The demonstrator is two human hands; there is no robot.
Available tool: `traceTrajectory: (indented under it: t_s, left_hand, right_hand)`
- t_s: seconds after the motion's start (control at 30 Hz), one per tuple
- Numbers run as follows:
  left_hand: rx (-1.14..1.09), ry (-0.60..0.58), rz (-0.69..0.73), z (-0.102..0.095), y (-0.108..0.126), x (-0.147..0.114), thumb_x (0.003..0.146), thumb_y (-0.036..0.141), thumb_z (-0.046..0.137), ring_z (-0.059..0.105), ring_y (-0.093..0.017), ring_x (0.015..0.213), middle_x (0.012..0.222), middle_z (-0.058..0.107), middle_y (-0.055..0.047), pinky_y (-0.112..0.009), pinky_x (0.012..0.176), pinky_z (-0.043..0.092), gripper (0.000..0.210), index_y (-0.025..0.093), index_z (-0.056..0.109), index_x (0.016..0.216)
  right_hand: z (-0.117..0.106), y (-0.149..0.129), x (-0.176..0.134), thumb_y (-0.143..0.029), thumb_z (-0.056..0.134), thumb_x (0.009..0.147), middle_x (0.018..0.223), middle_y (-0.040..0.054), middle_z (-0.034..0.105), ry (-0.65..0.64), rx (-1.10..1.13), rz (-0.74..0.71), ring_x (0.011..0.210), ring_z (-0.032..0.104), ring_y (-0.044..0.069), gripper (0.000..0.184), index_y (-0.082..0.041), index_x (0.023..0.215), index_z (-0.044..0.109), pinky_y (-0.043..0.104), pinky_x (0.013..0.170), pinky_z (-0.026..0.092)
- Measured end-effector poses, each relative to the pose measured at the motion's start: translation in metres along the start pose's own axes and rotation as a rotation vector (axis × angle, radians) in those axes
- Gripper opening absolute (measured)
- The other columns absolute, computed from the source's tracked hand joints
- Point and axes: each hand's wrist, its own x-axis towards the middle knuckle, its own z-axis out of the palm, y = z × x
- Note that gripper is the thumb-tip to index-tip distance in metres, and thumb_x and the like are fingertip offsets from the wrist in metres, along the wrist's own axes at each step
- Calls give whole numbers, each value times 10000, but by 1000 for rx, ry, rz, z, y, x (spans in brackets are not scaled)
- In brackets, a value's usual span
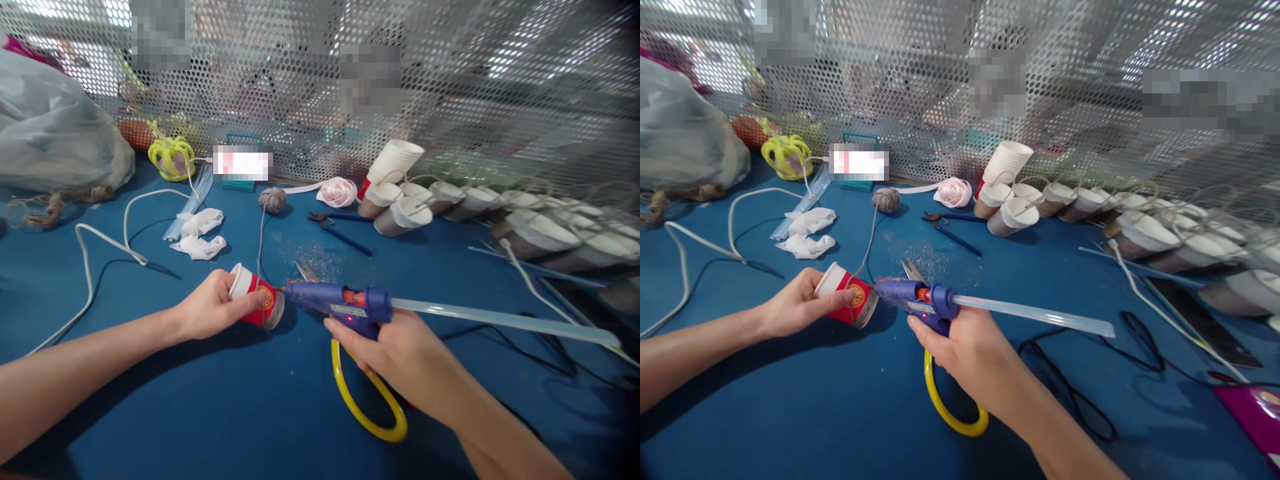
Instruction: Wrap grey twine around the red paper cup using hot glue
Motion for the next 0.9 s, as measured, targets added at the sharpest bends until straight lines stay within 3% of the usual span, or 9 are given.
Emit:
traceTrajectory:
  t_s: [0.17,0.33,0.43,0.53,0.63,0.77,0.9]
  left_hand:
    - [13,-18,-1,0,-1,-1,789,418,475,231,-54,456,473,306,54,-189,400,182,407,146,398,497]
    - [-24,5,46,1,-1,-3,791,429,488,235,-55,458,480,303,52,-200,409,183,416,147,398,498]
    - [-35,18,66,1,2,-4,790,417,496,224,-53,450,475,290,57,-198,403,179,413,148,395,493]
    - [-14,4,124,1,6,-6,803,384,488,243,-56,452,480,326,51,-190,399,193,382,135,445,516]
    - [26,-15,185,2,8,-8,820,364,472,274,-61,468,504,371,41,-184,405,219,354,119,505,567]
    - [92,-4,244,2,9,-10,832,339,468,247,-56,466,488,324,53,-183,406,209,368,127,465,532]
    - [119,3,295,2,9,-10,833,336,472,268,-59,474,500,349,47,-181,406,222,353,127,471,550]
  right_hand:
    - [1,-5,4,-376,527,743,335,-44,434,-57,145,153,322,425,113,389,-240,408,384,243,392,408]
    - [-7,8,7,-412,536,758,385,-54,466,-107,328,189,374,452,105,295,-207,554,478,236,449,419]
    - [-16,21,16,-408,595,717,457,-54,503,37,450,232,425,471,98,240,-188,661,516,229,477,418]
    - [-21,37,29,-423,627,680,635,11,602,213,418,304,576,556,121,276,-159,706,552,237,560,452]
    - [-19,55,42,-394,552,749,612,20,584,262,340,336,529,525,103,258,-147,674,554,231,521,432]
    - [-12,75,51,-381,489,785,474,-14,492,308,229,405,391,456,106,272,-180,601,490,244,398,372]
    - [-17,76,51,-347,568,736,466,16,479,379,121,377,527,549,174,330,-228,491,381,273,469,383]
